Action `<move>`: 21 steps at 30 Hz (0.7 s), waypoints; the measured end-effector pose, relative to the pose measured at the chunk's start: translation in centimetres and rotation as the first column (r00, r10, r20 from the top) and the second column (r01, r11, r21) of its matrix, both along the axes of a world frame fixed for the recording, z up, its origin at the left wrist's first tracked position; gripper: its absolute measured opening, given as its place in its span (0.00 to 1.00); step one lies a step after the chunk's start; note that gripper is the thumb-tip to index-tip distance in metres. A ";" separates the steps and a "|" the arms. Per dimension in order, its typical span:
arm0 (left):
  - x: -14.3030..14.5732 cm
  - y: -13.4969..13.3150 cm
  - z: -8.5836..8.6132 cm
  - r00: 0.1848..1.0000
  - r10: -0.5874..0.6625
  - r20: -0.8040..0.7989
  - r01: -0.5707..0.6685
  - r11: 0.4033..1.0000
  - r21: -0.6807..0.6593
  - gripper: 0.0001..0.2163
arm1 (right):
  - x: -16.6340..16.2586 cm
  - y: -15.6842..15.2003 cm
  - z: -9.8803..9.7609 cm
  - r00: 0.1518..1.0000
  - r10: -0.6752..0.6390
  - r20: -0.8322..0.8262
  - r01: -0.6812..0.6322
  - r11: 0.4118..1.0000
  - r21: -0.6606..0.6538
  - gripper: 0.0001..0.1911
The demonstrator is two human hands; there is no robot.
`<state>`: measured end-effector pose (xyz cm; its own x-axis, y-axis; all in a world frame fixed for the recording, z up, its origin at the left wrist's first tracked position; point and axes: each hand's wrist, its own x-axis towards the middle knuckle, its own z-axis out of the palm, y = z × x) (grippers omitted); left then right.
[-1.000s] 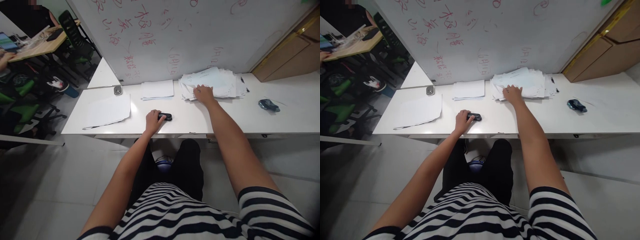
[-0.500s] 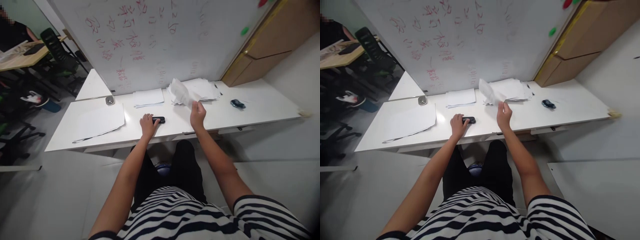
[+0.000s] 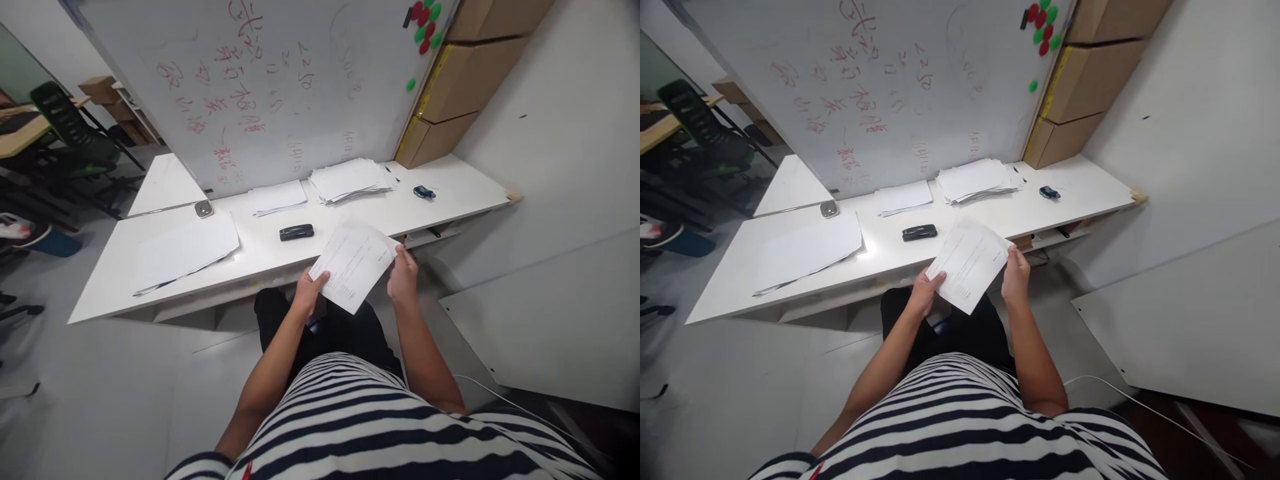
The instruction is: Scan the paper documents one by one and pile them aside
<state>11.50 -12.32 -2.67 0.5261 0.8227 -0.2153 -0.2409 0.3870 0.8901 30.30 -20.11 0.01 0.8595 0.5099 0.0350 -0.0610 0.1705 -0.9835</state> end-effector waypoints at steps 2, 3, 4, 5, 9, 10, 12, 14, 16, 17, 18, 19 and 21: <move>-1.5 1.1 0.9 0.992 0.046 -0.117 -0.030 0.990 0.138 0.19 | 0.4 -1.0 0.7 0.995 0.097 0.036 -0.096 0.995 -0.041 0.26; -2.1 1.7 1.5 0.982 0.066 -0.178 -0.026 0.975 0.219 0.18 | 0.7 -1.3 1.3 0.983 0.166 0.073 -0.161 0.985 -0.067 0.27; -2.5 2.2 2.3 0.968 0.088 -0.236 -0.013 0.954 0.301 0.17 | 0.9 -1.6 2.0 0.961 0.246 0.126 -0.234 0.967 -0.099 0.27; -2.9 2.6 3.2 0.951 0.116 -0.287 0.002 0.924 0.382 0.16 | 1.1 -1.6 2.7 0.928 0.322 0.188 -0.299 0.944 -0.139 0.26; -3.6 4.6 7.5 0.878 0.207 -0.431 0.141 0.750 0.647 0.14 | 2.2 0.1 5.2 0.768 0.519 0.376 -0.405 0.847 -0.344 0.23; -3.6 5.3 8.5 0.861 0.231 -0.454 0.183 0.692 0.699 0.14 | 2.5 1.1 5.5 0.749 0.541 0.384 -0.416 0.834 -0.364 0.22; -3.6 6.7 9.8 0.831 0.313 -0.460 0.221 0.573 0.789 0.13 | 3.2 3.6 5.3 0.744 0.565 0.356 -0.468 0.821 -0.326 0.21; -3.7 8.3 10.0 0.819 0.412 -0.399 0.165 0.498 0.852 0.13 | 3.6 6.5 4.2 0.779 0.553 0.295 -0.513 0.833 -0.208 0.21; -4.0 9.8 8.9 0.835 0.457 -0.306 0.026 0.524 0.852 0.15 | 3.5 9.3 2.4 0.822 0.521 0.228 -0.516 0.852 -0.089 0.21; -4.2 10.4 7.9 0.854 0.450 -0.261 -0.053 0.574 0.817 0.18 | 3.1 10.5 1.4 0.835 0.513 0.197 -0.515 0.856 -0.046 0.20; -4.5 10.8 6.9 0.877 0.427 -0.221 -0.120 0.639 0.760 0.21 | 2.7 11.5 0.5 0.839 0.517 0.171 -0.522 0.853 -0.016 0.21; -4.8 11.1 5.8 0.898 0.397 -0.192 -0.164 0.704 0.691 0.22 | 2.1 12.3 -0.5 0.835 0.531 0.146 -0.537 0.843 0.004 0.21; -5.7 11.3 3.7 0.915 0.361 -0.180 -0.203 0.799 0.567 0.20 | 1.1 13.1 -2.1 0.813 0.571 0.110 -0.576 0.817 0.022 0.22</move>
